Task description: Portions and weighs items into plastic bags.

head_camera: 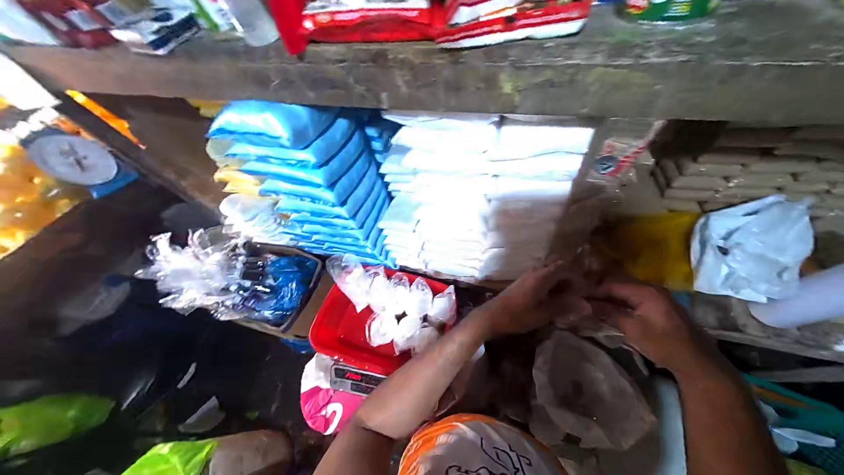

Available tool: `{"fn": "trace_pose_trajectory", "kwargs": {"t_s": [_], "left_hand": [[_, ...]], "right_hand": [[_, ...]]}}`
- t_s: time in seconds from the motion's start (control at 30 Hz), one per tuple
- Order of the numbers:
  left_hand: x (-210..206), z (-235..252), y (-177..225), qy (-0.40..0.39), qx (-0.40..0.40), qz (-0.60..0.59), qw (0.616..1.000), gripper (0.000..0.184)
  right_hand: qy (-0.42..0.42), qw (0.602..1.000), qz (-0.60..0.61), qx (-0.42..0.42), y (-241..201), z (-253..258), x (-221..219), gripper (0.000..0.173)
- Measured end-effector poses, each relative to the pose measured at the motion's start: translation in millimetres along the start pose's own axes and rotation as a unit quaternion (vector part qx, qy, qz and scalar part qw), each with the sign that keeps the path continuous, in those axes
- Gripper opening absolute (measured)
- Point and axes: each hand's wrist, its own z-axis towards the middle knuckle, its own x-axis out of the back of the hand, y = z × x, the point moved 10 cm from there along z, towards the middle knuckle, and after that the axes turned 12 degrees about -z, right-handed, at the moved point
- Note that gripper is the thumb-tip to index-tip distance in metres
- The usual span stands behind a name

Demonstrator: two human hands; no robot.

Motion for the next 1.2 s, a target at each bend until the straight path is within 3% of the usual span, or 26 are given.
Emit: {"fn": "trace_pose_trajectory", "kwargs": {"t_s": [0.1, 0.17, 0.23, 0.3, 0.37, 0.47, 0.53, 0.6, 0.67, 0.73, 0.8, 0.93, 1.07, 1.13, 1.2], "left_hand": [[-4.1, -29.6, -25.5, 0.026, 0.010, -0.200, 0.979, 0.037], [-1.2, -44.8, -44.4, 0.071, 0.028, -0.257, 0.963, 0.020], [5.9, -57.3, -51.4, 0.098, 0.033, -0.269, 0.958, 0.016], [16.4, -68.5, -52.5, 0.110, 0.026, -0.246, 0.963, 0.016], [39.4, -85.3, -55.5, 0.179, 0.037, -0.145, 0.972, 0.021], [75.4, -118.0, -57.3, 0.292, 0.099, 0.058, 0.949, 0.048], [73.9, -129.2, -59.2, 0.279, 0.125, 0.045, 0.951, 0.044], [50.0, -136.2, -68.0, 0.225, 0.152, -0.112, 0.956, 0.031], [26.0, -147.2, -85.6, 0.215, 0.204, -0.311, 0.903, 0.028], [15.4, -160.9, -105.6, 0.250, 0.245, -0.420, 0.837, 0.022], [9.1, -173.3, -118.2, 0.268, 0.272, -0.450, 0.807, 0.017], [-2.3, -186.2, -134.7, 0.255, 0.313, -0.434, 0.805, 0.021], [-16.9, -186.9, -138.4, 0.220, 0.296, -0.451, 0.813, 0.023], [-25.0, -181.0, -141.9, 0.210, 0.262, -0.509, 0.793, 0.021], [-39.2, -174.7, -153.6, 0.199, 0.247, -0.561, 0.765, 0.022]], "right_hand": [[0.028, 0.998, -0.063, 0.008, -18.7, 5.5, -11.5, 0.019], [0.042, 0.993, -0.105, 0.017, -27.4, 9.1, -18.6, 0.026], [0.051, 0.989, -0.141, 0.006, -30.6, 8.0, -25.7, 0.034], [0.043, 0.984, -0.169, -0.029, -31.9, 5.0, -35.0, 0.038], [0.049, 0.981, -0.175, -0.065, -29.1, 2.6, -45.8, 0.035], [0.084, 0.972, -0.195, -0.095, -27.2, -4.7, -63.2, 0.028], [0.102, 0.967, -0.218, -0.084, -34.9, -8.7, -84.8, 0.023], [0.108, 0.962, -0.239, -0.071, -45.4, -12.7, -114.5, 0.017], [0.106, 0.956, -0.256, -0.094, -44.9, -15.8, -135.4, 0.016], [0.080, 0.960, -0.219, -0.157, -29.4, -21.7, -146.1, 0.019], [0.057, 0.968, -0.133, -0.205, -11.6, -32.7, -155.8, 0.018], [0.053, 0.971, 0.036, -0.232, 6.6, -58.5, -162.8, 0.022], [0.190, 0.933, 0.050, -0.300, 27.5, -95.2, -144.5, 0.018], [0.247, 0.903, 0.040, -0.348, 47.5, -115.6, -146.6, 0.018], [0.288, 0.872, 0.128, -0.376, 72.1, -136.2, -168.2, 0.017]]}}
